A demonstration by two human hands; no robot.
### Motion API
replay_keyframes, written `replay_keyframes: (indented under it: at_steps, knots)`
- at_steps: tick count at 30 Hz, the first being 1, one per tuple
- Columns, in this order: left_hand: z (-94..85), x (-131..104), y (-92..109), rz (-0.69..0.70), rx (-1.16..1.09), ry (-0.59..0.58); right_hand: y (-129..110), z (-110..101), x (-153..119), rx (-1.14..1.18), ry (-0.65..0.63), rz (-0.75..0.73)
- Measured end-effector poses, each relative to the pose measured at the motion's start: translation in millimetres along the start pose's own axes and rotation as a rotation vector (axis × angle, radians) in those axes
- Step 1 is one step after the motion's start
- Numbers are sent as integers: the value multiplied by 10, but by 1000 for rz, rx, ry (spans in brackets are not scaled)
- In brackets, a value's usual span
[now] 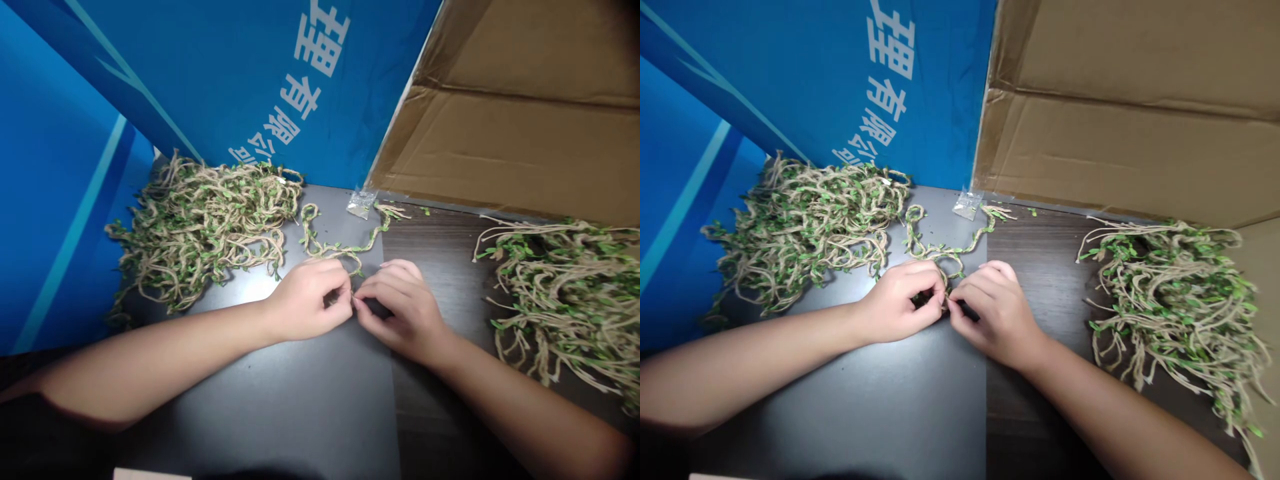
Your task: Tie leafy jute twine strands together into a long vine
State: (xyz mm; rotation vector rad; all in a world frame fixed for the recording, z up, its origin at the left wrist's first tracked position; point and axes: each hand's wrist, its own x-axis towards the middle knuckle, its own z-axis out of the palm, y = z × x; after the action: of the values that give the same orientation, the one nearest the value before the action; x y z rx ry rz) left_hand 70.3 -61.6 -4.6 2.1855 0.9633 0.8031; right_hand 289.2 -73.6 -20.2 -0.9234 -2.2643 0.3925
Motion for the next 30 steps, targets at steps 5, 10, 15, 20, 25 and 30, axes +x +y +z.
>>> replay_keyframes:
  at_steps: [5, 10, 15, 20, 25, 30]
  knots:
    - [0, 21, 8, -43, -34, -2, -5, -5, 7, -21, 19, 1]
    - [5, 14, -2, -60, -68, 31, -7, -23, 17, 4, 51, 14]
    - [8, 8, -8, -54, -56, 39, -9, -32, 13, -3, 51, 32]
    - [3, 11, -1, -45, -34, 23, -6, -7, 3, -58, 63, 3]
    - [3, 10, 0, -39, -36, 29, -12, 7, 0, -77, 41, 14]
    - [4, 6, -10, -69, -84, 54, -11, -8, 0, -34, 69, 22]
